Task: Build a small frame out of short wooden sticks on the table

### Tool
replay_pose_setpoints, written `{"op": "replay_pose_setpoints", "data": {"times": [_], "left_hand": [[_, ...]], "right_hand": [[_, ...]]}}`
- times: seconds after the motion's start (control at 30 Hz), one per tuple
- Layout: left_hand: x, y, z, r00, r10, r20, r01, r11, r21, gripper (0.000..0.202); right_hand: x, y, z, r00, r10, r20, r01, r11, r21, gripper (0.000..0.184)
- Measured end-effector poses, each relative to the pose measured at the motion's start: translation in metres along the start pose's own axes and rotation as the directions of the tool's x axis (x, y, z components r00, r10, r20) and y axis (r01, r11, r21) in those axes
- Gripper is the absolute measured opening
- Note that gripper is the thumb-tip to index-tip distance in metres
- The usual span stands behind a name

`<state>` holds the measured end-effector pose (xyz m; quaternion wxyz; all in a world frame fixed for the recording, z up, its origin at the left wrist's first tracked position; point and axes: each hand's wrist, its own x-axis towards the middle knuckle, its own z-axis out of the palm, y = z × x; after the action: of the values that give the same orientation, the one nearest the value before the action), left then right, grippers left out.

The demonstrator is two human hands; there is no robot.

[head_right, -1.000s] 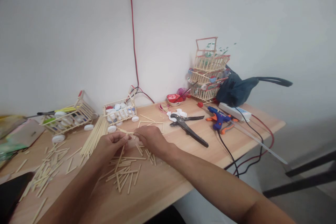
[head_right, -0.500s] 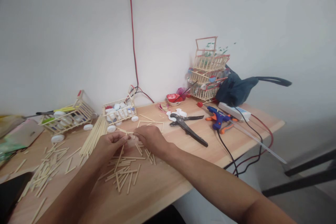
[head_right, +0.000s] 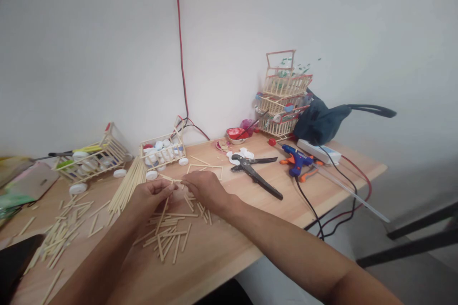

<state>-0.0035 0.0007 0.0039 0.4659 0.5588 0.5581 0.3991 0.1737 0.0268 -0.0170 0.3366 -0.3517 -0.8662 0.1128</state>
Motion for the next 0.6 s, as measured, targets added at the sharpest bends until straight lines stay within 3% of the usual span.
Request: {"op": "replay_pose_setpoints", "data": {"times": [0.6], "left_hand": [[0.0022,-0.0046,-0.0010,1.000,-0.002,0.008,0.002,1.000,0.012,0.036]], "right_hand": [[-0.0003,0.0007,0.0006,1.000,-0.003,-0.006,0.003,1.000,-0.005,0.023]]}}
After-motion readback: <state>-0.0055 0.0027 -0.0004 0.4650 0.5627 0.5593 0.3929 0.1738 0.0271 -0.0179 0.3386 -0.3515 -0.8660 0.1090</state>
